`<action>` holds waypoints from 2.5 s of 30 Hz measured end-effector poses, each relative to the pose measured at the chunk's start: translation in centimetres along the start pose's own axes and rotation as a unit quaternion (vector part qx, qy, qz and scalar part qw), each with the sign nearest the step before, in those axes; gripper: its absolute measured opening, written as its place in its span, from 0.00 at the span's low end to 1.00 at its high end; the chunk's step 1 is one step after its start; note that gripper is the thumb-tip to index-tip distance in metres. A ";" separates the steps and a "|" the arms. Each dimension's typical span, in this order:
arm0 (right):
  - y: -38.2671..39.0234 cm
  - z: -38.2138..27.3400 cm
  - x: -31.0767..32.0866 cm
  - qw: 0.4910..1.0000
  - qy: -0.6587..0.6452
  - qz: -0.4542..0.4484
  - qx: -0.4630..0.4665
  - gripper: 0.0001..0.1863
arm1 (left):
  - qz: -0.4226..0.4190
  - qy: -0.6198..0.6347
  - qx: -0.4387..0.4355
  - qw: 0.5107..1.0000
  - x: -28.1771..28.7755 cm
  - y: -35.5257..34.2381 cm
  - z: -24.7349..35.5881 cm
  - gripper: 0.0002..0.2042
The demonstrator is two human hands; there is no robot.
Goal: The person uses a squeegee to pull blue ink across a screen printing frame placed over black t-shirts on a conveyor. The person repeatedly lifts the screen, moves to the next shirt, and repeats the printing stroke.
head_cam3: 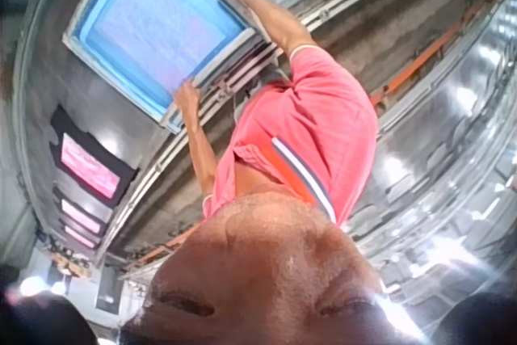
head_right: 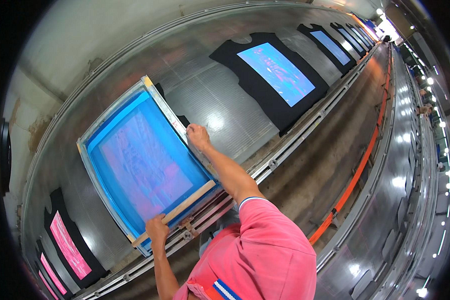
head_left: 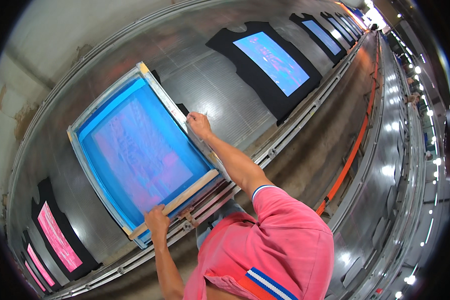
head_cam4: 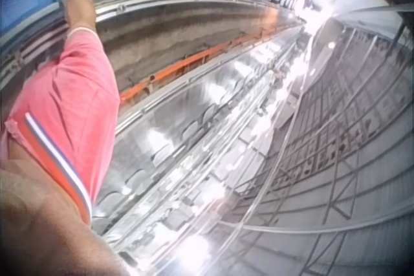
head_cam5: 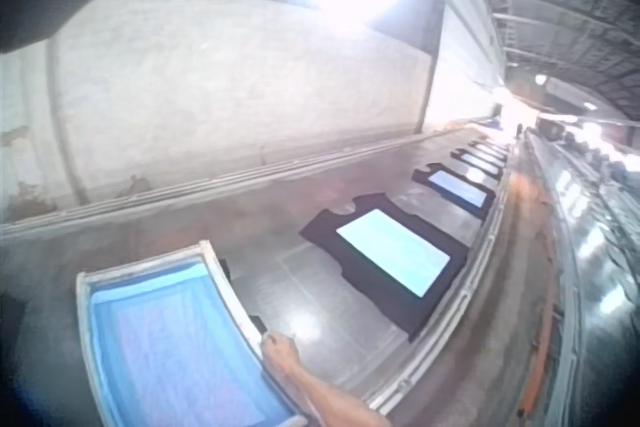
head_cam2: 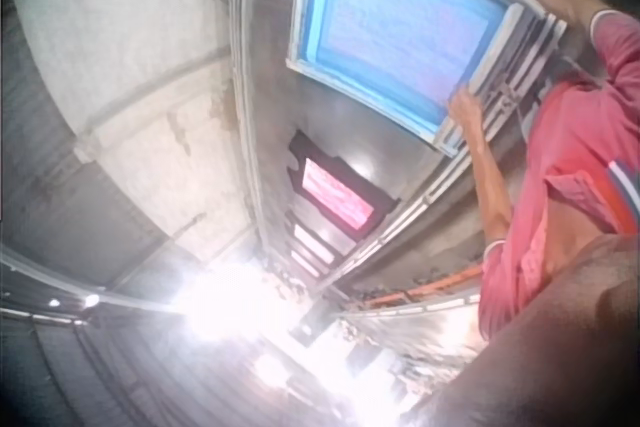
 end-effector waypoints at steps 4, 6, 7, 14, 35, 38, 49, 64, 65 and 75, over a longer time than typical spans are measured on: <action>0.3 -0.3 -0.3 0.999 0.042 0.002 -0.024 0.16 | 0.003 -0.005 0.008 1.000 0.0 0.7 0.7 0.19; 0.5 -0.4 -0.5 0.998 0.043 -0.009 -0.033 0.16 | 0.072 -0.015 -0.035 0.997 -1.1 1.8 0.6 0.18; 0.6 -0.5 -0.5 0.998 0.045 -0.014 -0.037 0.16 | 0.107 -0.019 -0.057 0.992 -2.1 2.5 0.4 0.18; 0.8 -1.4 0.2 0.998 0.034 -0.027 -0.052 0.16 | -0.056 -0.044 0.038 0.997 -0.9 -0.9 -0.2 0.15; -8.5 -17.7 -8.2 0.724 0.415 -0.488 0.256 0.33 | -0.208 -0.062 -0.050 0.975 15.6 -30.8 -8.2 0.12; -15.3 -19.0 -11.9 0.728 0.513 -0.368 0.267 0.16 | -0.022 -0.083 -0.065 0.994 20.0 -34.8 -8.8 0.16; -23.8 -21.0 -16.7 0.777 0.483 -0.241 0.323 0.10 | 0.064 -0.084 0.038 0.994 26.1 -40.0 -18.5 0.13; -6.9 -15.6 -11.1 0.803 0.423 -0.270 0.321 0.10 | 0.052 -0.068 0.049 0.995 15.7 -23.8 -15.1 0.23; -5.0 -15.0 -10.5 0.801 0.423 -0.272 0.324 0.11 | 0.055 -0.070 0.045 0.995 14.9 -22.1 -14.6 0.23; 13.4 -9.5 -4.1 0.811 0.388 -0.282 0.334 0.08 | 0.118 -0.048 -0.004 0.992 4.8 -3.7 -10.4 0.18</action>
Point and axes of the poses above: each hand's wrist, its own y-axis away from the middle knuckle, its own x-axis out of the back of the hand, z = x × y, the point moved 3 cm from there along -y, towards the middle knuckle, and after that the axes turned 9 degrees about -z, right-handed, at the moved point
